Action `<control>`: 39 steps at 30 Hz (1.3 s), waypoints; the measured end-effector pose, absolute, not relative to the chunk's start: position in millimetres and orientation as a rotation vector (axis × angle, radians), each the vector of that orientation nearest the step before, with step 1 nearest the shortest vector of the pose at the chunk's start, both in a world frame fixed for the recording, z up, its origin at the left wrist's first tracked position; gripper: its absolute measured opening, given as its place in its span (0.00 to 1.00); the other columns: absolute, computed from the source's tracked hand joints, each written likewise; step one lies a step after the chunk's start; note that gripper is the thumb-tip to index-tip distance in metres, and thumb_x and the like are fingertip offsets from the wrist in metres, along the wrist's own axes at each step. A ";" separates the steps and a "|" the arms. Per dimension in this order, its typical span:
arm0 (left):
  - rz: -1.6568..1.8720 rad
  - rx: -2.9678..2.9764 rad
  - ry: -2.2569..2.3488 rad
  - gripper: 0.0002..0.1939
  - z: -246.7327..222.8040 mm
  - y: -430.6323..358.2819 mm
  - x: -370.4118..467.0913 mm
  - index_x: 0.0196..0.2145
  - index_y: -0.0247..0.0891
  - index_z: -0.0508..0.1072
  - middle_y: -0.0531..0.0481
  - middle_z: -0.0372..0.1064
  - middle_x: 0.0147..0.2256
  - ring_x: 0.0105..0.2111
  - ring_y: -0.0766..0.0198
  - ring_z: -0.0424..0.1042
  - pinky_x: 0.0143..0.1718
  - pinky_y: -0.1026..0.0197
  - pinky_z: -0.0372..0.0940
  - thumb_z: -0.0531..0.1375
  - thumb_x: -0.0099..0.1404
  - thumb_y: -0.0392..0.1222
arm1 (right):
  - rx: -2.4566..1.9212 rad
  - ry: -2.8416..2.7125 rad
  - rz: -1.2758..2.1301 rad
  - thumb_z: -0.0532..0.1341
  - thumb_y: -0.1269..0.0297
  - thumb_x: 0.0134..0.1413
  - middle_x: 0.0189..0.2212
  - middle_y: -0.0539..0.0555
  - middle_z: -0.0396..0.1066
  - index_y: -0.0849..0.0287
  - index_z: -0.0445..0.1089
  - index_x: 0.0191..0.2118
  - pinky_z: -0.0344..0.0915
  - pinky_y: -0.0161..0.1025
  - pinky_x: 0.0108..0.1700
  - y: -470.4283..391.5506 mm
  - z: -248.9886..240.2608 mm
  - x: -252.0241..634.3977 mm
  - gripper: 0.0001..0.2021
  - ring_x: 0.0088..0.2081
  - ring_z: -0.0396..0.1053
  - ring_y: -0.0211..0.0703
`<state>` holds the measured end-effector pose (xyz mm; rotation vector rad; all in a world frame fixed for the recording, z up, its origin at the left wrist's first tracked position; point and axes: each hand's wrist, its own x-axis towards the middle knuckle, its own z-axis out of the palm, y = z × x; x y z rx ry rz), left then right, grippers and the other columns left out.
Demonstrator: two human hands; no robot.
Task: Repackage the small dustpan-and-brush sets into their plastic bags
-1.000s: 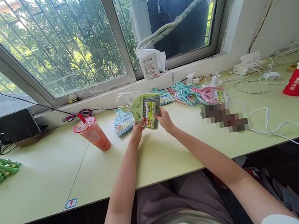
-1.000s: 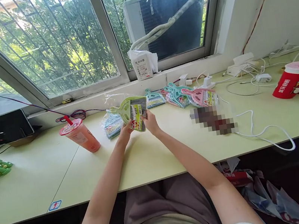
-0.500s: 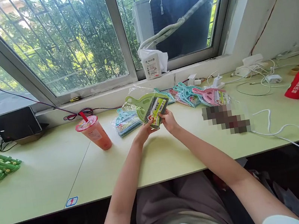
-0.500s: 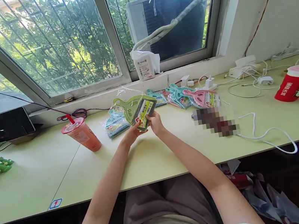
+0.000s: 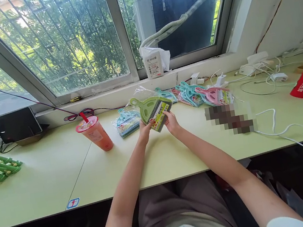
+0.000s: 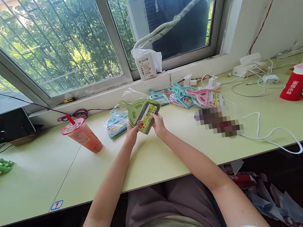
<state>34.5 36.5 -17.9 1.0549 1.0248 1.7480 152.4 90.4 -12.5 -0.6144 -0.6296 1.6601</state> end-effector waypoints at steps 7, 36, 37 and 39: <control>1.770 1.250 1.052 0.35 -30.8 41.9 49.7 0.50 0.37 0.66 0.44 0.73 0.45 0.47 0.54 0.71 0.52 0.50 0.64 0.72 0.47 0.50 | -0.770 -0.514 1.585 0.70 0.67 0.41 0.29 0.50 0.77 0.60 0.71 0.36 0.73 0.38 0.34 96.6 -11.5 165.1 0.13 0.29 0.73 0.40; 1.713 1.098 1.106 0.33 -15.8 24.5 77.3 0.53 0.40 0.65 0.41 0.71 0.50 0.50 0.51 0.71 0.49 0.49 0.68 0.68 0.53 0.53 | -0.767 -0.452 1.303 0.73 0.57 0.33 0.33 0.54 0.76 0.62 0.70 0.38 0.72 0.38 0.32 83.1 -4.0 161.4 0.24 0.32 0.72 0.43; 1.699 1.118 1.127 0.33 -18.3 25.3 78.4 0.53 0.39 0.65 0.40 0.71 0.49 0.50 0.50 0.71 0.49 0.48 0.68 0.68 0.54 0.54 | -0.769 -0.445 1.297 0.73 0.57 0.33 0.34 0.55 0.76 0.62 0.69 0.38 0.72 0.38 0.32 83.4 -4.7 161.3 0.24 0.32 0.73 0.42; 1.636 1.187 1.202 0.35 -23.5 25.9 82.4 0.55 0.37 0.64 0.39 0.72 0.48 0.48 0.49 0.72 0.48 0.47 0.68 0.67 0.54 0.54 | -0.776 -0.425 1.275 0.73 0.58 0.33 0.35 0.55 0.76 0.62 0.69 0.38 0.72 0.37 0.32 85.1 -5.4 162.5 0.24 0.33 0.73 0.42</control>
